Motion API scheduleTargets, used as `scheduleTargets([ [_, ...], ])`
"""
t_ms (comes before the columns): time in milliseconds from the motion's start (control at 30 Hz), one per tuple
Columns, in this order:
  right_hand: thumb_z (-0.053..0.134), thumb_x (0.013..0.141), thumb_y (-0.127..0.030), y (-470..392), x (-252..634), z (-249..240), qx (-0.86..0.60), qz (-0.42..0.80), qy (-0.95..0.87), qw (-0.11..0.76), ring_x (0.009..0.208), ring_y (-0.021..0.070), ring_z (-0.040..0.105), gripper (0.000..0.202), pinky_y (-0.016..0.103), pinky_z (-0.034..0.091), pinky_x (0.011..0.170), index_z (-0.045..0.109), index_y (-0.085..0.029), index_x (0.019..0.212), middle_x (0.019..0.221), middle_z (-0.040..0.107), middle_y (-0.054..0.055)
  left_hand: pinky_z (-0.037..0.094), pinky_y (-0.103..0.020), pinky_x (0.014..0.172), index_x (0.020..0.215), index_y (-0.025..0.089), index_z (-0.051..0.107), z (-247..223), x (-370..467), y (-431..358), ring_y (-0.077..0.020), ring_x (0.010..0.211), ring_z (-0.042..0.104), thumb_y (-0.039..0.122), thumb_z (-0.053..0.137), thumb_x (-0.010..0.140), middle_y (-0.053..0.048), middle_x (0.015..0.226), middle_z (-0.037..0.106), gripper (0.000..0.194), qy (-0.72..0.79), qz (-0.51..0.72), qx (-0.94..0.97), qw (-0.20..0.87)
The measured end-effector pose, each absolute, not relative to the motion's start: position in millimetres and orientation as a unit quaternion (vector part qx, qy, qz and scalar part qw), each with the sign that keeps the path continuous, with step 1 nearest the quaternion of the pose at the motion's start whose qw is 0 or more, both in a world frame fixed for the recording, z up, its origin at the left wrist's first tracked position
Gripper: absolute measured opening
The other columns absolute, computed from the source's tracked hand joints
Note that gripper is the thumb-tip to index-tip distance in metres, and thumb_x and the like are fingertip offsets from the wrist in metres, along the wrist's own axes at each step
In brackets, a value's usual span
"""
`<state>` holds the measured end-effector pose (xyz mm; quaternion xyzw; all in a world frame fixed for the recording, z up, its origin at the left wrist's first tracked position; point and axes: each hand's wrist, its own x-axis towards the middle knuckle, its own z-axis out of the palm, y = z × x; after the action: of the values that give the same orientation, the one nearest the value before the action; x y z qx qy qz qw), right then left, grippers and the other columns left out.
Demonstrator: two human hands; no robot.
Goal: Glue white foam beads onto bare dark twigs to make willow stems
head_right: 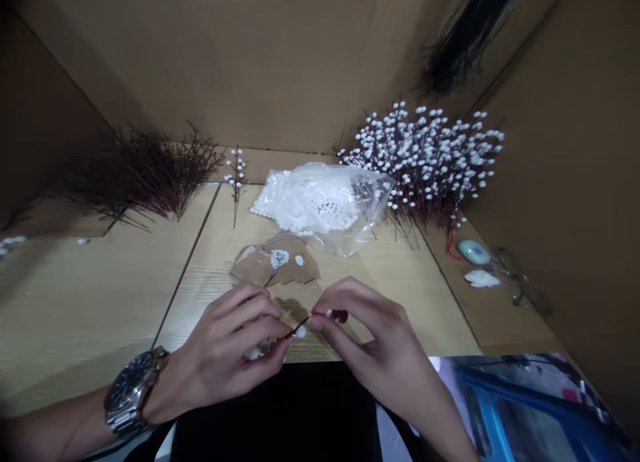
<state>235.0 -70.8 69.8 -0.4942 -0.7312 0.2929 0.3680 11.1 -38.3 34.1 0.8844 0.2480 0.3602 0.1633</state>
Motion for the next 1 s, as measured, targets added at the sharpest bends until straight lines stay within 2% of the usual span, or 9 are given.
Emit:
scheduleTargets([
  [167, 0.068, 0.092, -0.02, -66.4, 233.5, 69.4, -0.466, 0.32, -0.747, 0.35, 0.083, 0.0142, 0.063, 0.006, 0.026, 0.05, 0.072, 0.065, -0.025, 0.095, 0.091, 0.065, 0.0, 0.045, -0.032, 0.063, 0.082, 0.017, 0.063, 33.4, 14.4, -37.1, -0.0185, 0.076, 0.054, 0.012, 0.062, 0.087, -0.001, 0.079, 0.067, 0.006, 0.261, 0.333, 0.896, 0.132],
  [267, 0.065, 0.094, -0.02, -61.5, 234.0, 67.3, -0.454, 0.324, -0.756, 0.342, 0.085, 0.0136, 0.063, 0.006, 0.026, 0.05, 0.075, 0.066, -0.024, 0.098, 0.093, 0.065, 0.0, 0.045, -0.033, 0.066, 0.085, 0.017, 0.063, 33.1, 13.8, -37.1, -0.0185, 0.077, 0.054, 0.013, 0.063, 0.088, -0.001, 0.082, 0.067, 0.005, 0.267, 0.325, 0.896, 0.144],
  [333, 0.064, 0.095, -0.02, -55.7, 234.4, 66.9, -0.445, 0.33, -0.761, 0.337, 0.086, 0.0134, 0.063, 0.006, 0.026, 0.049, 0.076, 0.066, -0.024, 0.099, 0.092, 0.065, 0.0, 0.046, -0.033, 0.069, 0.093, 0.019, 0.065, 35.3, 9.3, -35.6, -0.0188, 0.082, 0.055, 0.019, 0.067, 0.09, -0.001, 0.087, 0.067, 0.004, 0.279, 0.324, 0.887, 0.176],
  [467, 0.063, 0.097, -0.024, -39.8, 233.5, 71.9, -0.427, 0.352, -0.762, 0.335, 0.087, 0.0138, 0.063, 0.005, 0.027, 0.049, 0.076, 0.068, -0.023, 0.097, 0.094, 0.067, 0.001, 0.049, -0.034, 0.08, 0.108, 0.024, 0.064, 43.3, -9.5, -23.9, -0.0207, 0.096, 0.058, 0.035, 0.072, 0.089, -0.002, 0.101, 0.063, 0.023, 0.364, 0.315, 0.83, 0.282],
  [633, 0.063, 0.097, -0.028, -17.5, 223.9, 76.4, -0.394, 0.393, -0.758, 0.34, 0.085, 0.0149, 0.063, 0.009, 0.029, 0.049, 0.077, 0.07, -0.023, 0.098, 0.094, 0.069, 0.001, 0.051, -0.033, 0.076, 0.116, 0.029, 0.064, 43.3, -24.5, -5.5, -0.0188, 0.088, 0.061, 0.042, 0.062, 0.095, -0.002, 0.099, 0.062, 0.025, 0.389, 0.259, 0.77, 0.434],
  [800, 0.065, 0.095, -0.028, 4.7, 209.6, 68.2, -0.399, 0.439, -0.721, 0.359, 0.087, 0.0139, 0.065, 0.008, 0.028, 0.051, 0.078, 0.071, -0.024, 0.095, 0.094, 0.07, 0.0, 0.052, -0.033, 0.074, 0.107, 0.026, 0.07, 32.0, -18.3, -0.1, -0.0187, 0.082, 0.06, 0.042, 0.064, 0.093, -0.001, 0.085, 0.061, 0.022, 0.38, 0.243, 0.73, 0.513],
  [1000, 0.068, 0.092, -0.03, 22.4, 203.8, 54.3, -0.373, 0.509, -0.686, 0.363, 0.083, 0.0136, 0.065, 0.009, 0.028, 0.052, 0.075, 0.072, -0.022, 0.093, 0.091, 0.07, 0.0, 0.049, -0.026, 0.065, 0.081, 0.021, 0.07, 21.5, -12.1, 6.9, -0.0136, 0.068, 0.056, 0.035, 0.067, 0.091, 0.001, 0.071, 0.059, 0.018, 0.399, 0.29, 0.626, 0.604],
])
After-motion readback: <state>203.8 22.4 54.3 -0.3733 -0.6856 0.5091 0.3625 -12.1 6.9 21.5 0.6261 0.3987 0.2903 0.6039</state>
